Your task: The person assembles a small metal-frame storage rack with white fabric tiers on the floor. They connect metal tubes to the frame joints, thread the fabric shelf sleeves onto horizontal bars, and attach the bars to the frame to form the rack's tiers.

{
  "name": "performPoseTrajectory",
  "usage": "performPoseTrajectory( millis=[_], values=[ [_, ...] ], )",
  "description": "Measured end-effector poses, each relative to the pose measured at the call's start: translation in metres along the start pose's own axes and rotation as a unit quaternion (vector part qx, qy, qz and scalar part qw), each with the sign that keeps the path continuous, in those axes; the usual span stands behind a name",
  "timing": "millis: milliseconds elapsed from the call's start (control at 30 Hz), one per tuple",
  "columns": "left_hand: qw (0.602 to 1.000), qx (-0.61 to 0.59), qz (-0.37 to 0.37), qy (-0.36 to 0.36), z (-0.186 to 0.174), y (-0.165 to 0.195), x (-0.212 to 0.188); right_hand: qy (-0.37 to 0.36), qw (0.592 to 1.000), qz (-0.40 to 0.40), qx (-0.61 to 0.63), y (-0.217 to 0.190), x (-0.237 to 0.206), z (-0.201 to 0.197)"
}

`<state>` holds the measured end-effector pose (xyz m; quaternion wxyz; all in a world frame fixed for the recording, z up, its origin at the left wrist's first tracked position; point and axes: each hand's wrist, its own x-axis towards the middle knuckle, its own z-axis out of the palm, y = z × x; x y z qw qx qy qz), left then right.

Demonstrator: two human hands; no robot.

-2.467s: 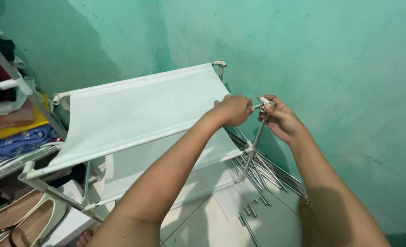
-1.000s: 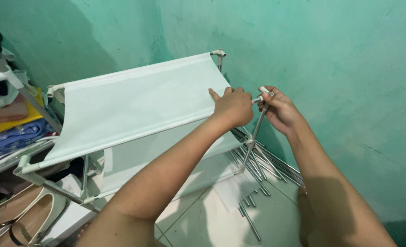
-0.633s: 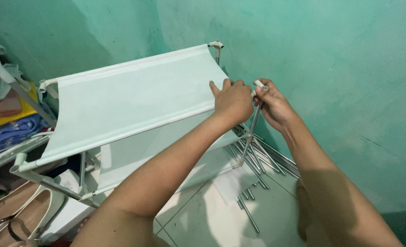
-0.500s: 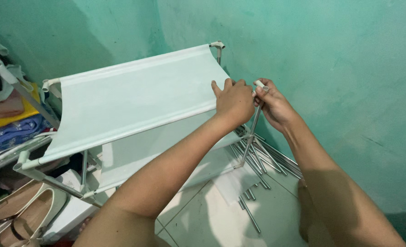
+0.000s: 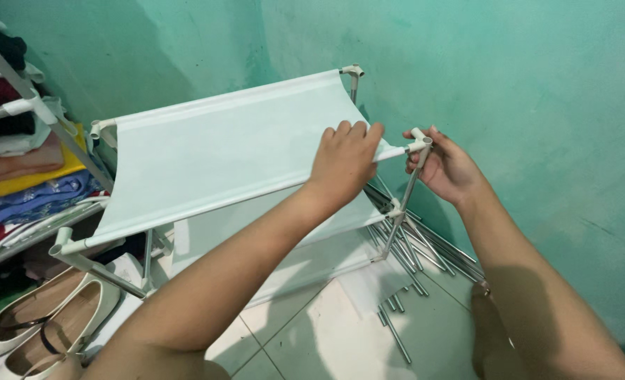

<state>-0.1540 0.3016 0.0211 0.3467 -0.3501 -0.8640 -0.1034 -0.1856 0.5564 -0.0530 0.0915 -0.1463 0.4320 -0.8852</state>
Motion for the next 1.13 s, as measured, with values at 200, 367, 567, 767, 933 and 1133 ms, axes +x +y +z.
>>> performPoseTrajectory(
  millis=[200, 367, 567, 767, 933, 1133],
  values=[
    [0.996, -0.011, 0.067, -0.062, -0.015, -0.029, -0.014, 0.031, 0.996, 0.056, -0.067, -0.002, 0.014, 0.004],
    [0.990, -0.034, 0.080, -0.109, -0.028, -0.029, -0.013, 0.054, 0.990, 0.035, -0.122, -0.012, 0.016, 0.019],
    [0.992, -0.062, 0.073, -0.085, -0.033, -0.025, -0.010, 0.051, 0.988, 0.027, -0.143, -0.012, 0.022, 0.027],
    [0.994, -0.056, 0.073, -0.056, -0.022, -0.023, -0.010, 0.121, 0.979, 0.040, -0.162, -0.015, 0.027, 0.041],
    [0.991, -0.066, 0.112, 0.019, -0.011, -0.023, -0.013, 0.129, 0.971, 0.044, -0.198, -0.013, 0.032, 0.048],
    [0.991, -0.083, 0.107, 0.013, 0.001, -0.024, -0.012, 0.154, 0.965, 0.037, -0.210, -0.006, 0.042, 0.036]
  ],
)
